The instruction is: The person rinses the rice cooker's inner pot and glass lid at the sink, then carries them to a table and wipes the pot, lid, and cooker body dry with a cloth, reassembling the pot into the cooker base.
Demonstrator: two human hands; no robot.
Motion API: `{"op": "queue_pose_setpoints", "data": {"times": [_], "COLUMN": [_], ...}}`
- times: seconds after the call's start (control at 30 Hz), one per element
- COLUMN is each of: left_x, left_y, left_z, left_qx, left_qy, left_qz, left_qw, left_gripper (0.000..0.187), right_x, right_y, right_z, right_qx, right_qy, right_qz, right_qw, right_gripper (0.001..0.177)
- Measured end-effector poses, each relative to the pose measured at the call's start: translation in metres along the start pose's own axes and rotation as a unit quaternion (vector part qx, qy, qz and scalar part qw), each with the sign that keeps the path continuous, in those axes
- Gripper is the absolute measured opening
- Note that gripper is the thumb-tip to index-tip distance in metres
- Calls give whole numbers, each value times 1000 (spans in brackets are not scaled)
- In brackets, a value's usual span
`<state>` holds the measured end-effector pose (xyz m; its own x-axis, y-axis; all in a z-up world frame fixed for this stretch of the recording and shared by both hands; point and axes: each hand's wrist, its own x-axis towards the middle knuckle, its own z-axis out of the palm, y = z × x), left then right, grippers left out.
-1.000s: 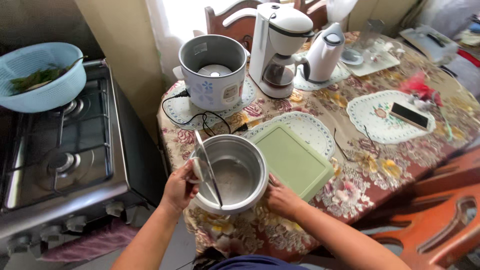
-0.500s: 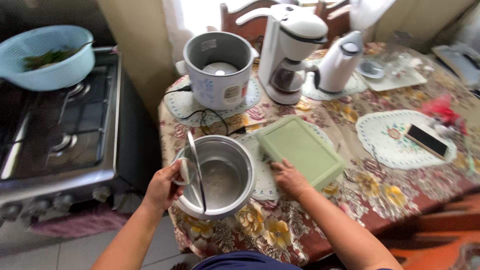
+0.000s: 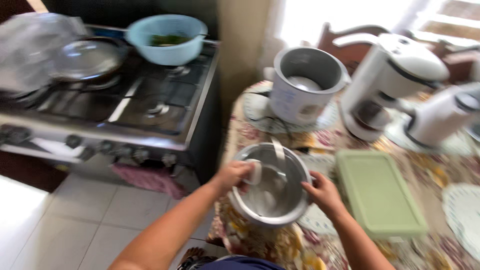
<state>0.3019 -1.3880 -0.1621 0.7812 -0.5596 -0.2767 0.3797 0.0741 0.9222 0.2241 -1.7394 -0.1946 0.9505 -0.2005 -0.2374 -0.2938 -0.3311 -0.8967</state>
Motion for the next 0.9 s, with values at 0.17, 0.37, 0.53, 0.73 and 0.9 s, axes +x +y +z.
{"op": "queue_pose_setpoints", "data": {"times": [0.17, 0.37, 0.53, 0.73, 0.9], "left_x": [39, 56, 29, 10, 10], "left_y": [-20, -8, 22, 57, 45], "left_z": [45, 73, 90, 72, -8], "left_qx": [-56, -48, 163, 482, 365], "left_qy": [-75, -123, -22, 88, 112], "left_qz": [-41, -59, -53, 234, 284], "left_qw": [995, 990, 985, 840, 879], "left_gripper": [29, 42, 44, 25, 24], "right_x": [3, -39, -88, -113, -105], "right_y": [11, -27, -95, -161, -171], "right_z": [-39, -44, -3, 64, 111], "right_qx": [-92, -210, 50, -249, -363], "right_qy": [76, 164, 34, 119, 60], "right_qz": [-29, -201, -218, -404, -519], "right_qw": [992, 943, 974, 872, 771], "right_gripper": [55, 37, 46, 70, 56]}}
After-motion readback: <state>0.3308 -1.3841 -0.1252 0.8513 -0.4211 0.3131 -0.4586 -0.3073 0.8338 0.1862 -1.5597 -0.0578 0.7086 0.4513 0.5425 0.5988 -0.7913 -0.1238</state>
